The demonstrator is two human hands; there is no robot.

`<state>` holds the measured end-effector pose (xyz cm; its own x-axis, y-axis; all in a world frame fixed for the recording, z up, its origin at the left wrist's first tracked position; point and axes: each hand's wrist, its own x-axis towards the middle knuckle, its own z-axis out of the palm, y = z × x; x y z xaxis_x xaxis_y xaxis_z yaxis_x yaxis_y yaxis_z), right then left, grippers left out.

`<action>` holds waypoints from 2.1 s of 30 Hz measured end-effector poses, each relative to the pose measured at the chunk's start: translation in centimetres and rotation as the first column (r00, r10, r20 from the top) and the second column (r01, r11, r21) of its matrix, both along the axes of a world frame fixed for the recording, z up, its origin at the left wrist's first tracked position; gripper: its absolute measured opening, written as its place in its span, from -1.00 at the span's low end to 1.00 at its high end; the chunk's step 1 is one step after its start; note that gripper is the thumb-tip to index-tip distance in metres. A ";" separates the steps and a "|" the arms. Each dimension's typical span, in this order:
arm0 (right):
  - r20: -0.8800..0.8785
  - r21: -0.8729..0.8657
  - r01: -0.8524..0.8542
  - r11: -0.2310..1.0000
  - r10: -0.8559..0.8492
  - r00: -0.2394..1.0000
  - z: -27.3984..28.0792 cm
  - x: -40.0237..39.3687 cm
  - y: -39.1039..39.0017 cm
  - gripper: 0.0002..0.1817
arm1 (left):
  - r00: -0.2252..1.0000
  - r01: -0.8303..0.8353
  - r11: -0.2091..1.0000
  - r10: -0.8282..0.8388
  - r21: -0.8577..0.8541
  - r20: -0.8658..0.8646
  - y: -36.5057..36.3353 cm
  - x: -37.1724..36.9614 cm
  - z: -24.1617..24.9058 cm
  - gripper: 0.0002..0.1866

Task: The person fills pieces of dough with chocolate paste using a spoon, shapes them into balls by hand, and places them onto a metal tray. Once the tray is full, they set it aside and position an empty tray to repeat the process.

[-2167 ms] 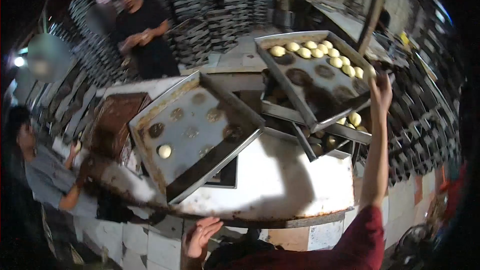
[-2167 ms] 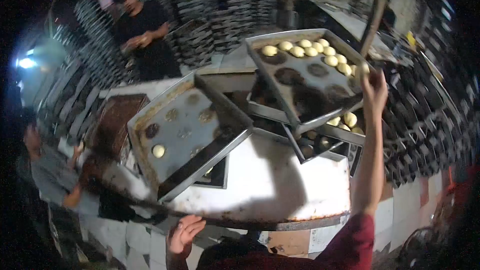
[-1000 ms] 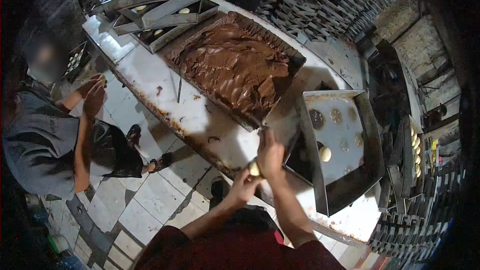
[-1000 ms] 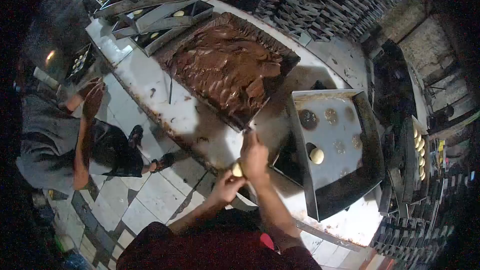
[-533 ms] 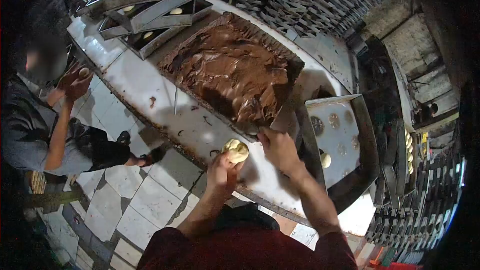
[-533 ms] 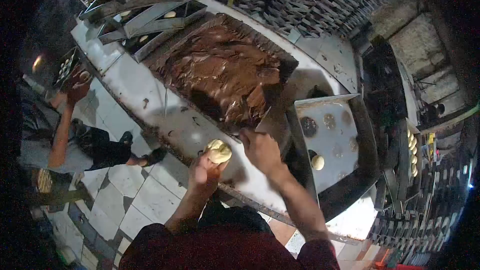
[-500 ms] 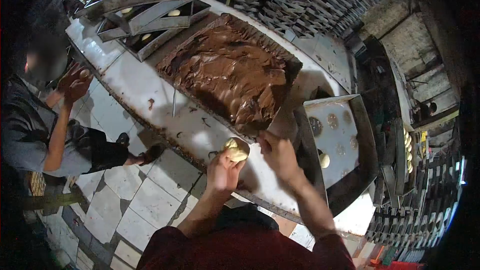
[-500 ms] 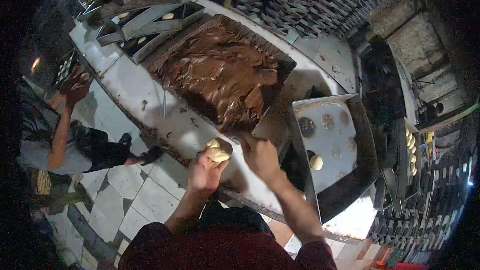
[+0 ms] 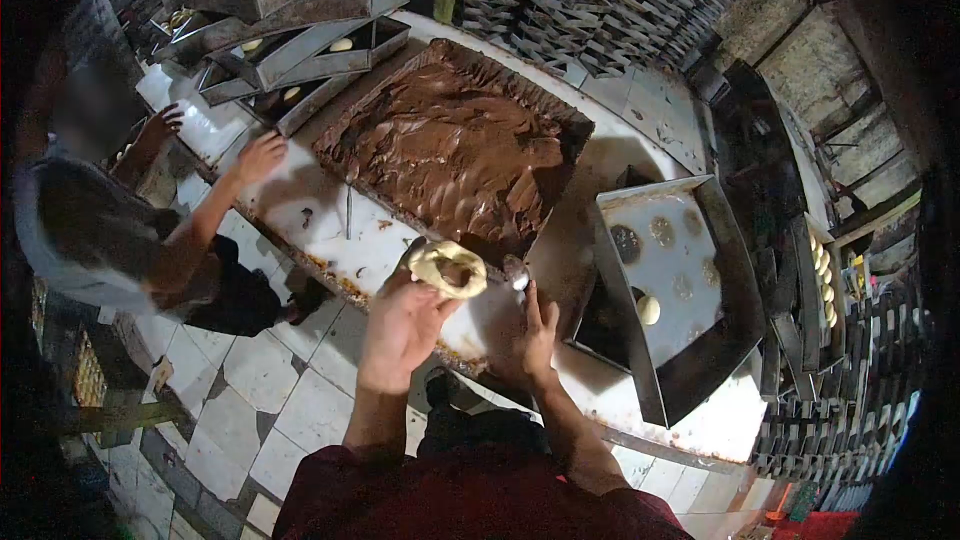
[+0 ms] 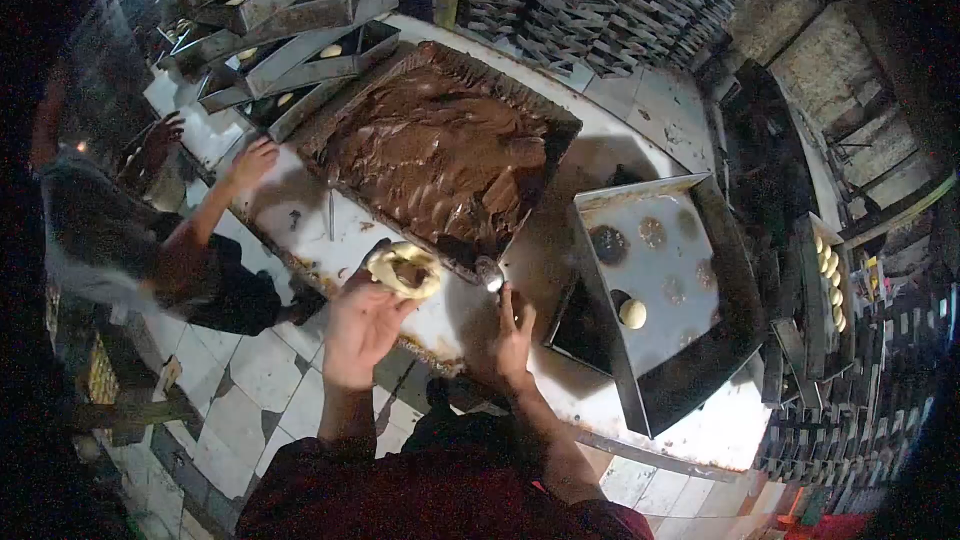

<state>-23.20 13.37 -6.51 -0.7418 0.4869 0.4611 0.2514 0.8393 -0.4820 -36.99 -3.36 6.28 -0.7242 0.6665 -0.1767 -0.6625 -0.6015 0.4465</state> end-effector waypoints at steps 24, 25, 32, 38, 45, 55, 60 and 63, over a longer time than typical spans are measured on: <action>-0.105 -0.628 -0.348 0.696 0.367 0.924 15.9 17.0 1.0 -0.79 | 0.799 0.029 0.907 -0.273 -0.419 -0.536 4.6 22.0 -1.6 -0.62; -0.163 -0.671 -0.379 0.637 0.372 0.914 15.4 18.8 1.2 -0.78 | 0.735 -0.070 0.858 -0.301 -0.509 -0.607 5.0 23.6 -1.4 -0.61; -0.166 -0.051 -0.247 0.968 0.235 0.958 13.7 31.3 1.6 -0.77 | 0.971 0.118 0.963 -0.162 -0.241 -0.174 9.1 35.8 -0.3 -0.82; -0.140 -0.874 -0.174 0.453 0.108 0.984 16.1 36.9 4.1 -0.83 | 0.503 -0.070 0.948 -0.235 -0.311 -0.831 9.1 40.8 0.5 -0.71; -0.239 -0.276 -0.253 0.927 0.189 0.952 15.1 37.0 0.7 -0.74 | 0.895 0.132 0.926 -0.265 -0.355 -0.358 8.5 39.9 0.6 -0.65; -0.260 -0.316 -0.213 0.925 0.132 0.957 14.5 30.0 -4.9 -0.76 | 0.688 -0.082 0.956 -0.149 -0.280 -0.710 3.8 33.4 0.0 -0.63; -0.262 -0.426 -0.091 0.900 -0.026 0.965 15.9 29.5 -3.8 -0.79 | 0.642 0.071 0.964 -0.241 -0.256 -0.728 4.0 32.7 -0.1 -0.70; -0.281 -0.694 -0.189 0.695 -0.020 0.959 16.2 30.4 -3.0 -0.81 | 0.256 -0.059 0.977 -0.182 -0.204 -0.949 4.6 32.7 -0.3 -0.72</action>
